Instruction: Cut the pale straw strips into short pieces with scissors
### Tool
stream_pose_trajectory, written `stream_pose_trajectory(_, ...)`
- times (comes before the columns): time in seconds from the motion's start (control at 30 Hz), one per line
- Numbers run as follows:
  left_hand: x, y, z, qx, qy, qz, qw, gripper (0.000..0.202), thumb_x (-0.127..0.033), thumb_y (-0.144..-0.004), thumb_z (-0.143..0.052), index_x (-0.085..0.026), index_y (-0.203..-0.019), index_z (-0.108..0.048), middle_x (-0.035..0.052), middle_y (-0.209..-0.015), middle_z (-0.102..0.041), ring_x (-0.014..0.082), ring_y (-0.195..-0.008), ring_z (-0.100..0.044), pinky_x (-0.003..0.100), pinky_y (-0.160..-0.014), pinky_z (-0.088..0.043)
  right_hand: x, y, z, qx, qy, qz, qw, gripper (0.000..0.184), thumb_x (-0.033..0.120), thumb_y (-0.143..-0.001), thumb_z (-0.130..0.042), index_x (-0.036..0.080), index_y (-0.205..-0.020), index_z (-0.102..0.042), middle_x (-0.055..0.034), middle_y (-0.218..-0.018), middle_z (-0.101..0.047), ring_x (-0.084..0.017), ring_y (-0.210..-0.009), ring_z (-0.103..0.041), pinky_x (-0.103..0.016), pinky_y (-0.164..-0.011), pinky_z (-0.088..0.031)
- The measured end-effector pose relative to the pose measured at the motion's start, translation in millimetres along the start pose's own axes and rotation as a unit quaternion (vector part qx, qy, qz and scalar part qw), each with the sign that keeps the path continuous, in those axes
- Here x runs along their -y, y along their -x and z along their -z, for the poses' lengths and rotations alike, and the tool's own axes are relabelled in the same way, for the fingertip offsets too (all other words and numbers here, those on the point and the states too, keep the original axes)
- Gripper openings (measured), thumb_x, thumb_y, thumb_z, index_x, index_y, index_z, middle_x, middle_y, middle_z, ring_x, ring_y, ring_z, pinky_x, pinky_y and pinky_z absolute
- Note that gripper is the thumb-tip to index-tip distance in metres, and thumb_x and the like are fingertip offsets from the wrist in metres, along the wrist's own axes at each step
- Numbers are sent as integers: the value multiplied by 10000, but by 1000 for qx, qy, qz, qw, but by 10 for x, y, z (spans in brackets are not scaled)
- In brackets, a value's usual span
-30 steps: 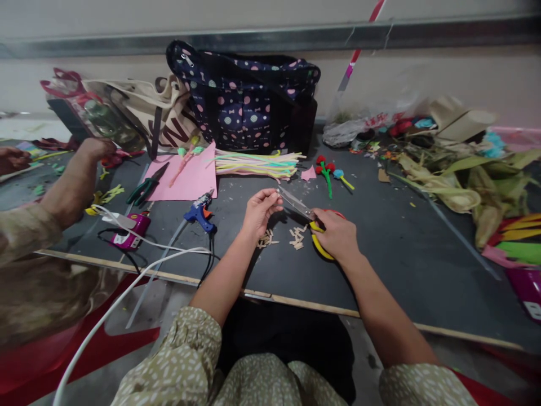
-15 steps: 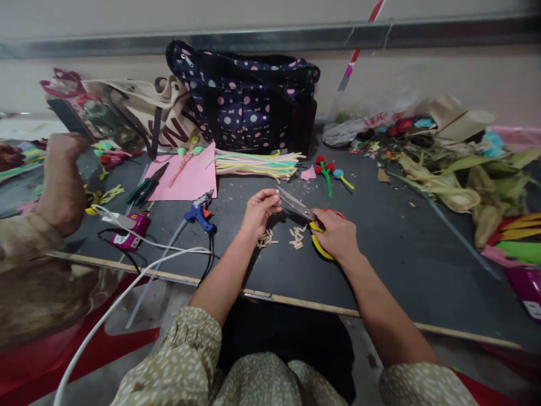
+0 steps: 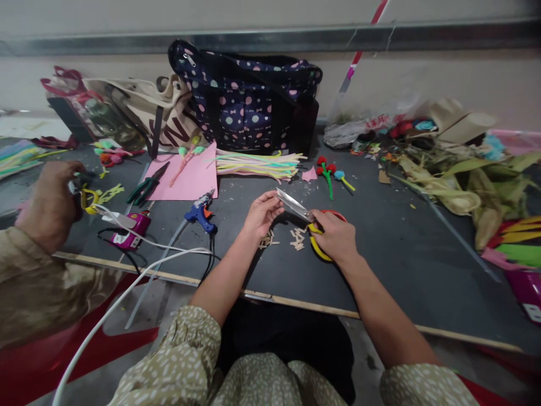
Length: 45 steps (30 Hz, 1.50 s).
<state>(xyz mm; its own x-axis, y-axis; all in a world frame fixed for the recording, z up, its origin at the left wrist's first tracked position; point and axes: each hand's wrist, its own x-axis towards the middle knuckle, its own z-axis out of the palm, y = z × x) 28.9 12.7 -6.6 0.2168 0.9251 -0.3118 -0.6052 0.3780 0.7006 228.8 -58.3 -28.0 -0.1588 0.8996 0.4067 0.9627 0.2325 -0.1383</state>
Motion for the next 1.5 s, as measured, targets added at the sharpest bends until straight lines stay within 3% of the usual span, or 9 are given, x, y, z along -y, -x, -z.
stream_pose_trajectory(0.7,21,-11,23,-7,24,-11,1000,245,-123,-643,-773,-148,-834,-622,-22,-680,-652,68,-609,-632,161,-587,-528,-6,12,-13,-20,30,8,999,328,261,-850,-473,227,-1125,-649,-14,-822,-649,-130,-738,-540,-251,-579,-280)
stream_pose_trajectory(1.5,25,-1,9,-6,17,-7,1000,233,-118,-644,-764,-148,-824,-619,-23,-662,-642,77,-618,-633,175,-600,-524,-4,38,-36,-1,19,7,1000,328,249,-846,-449,226,-1103,-651,-26,-788,-642,-147,-726,-529,-255,-589,-270)
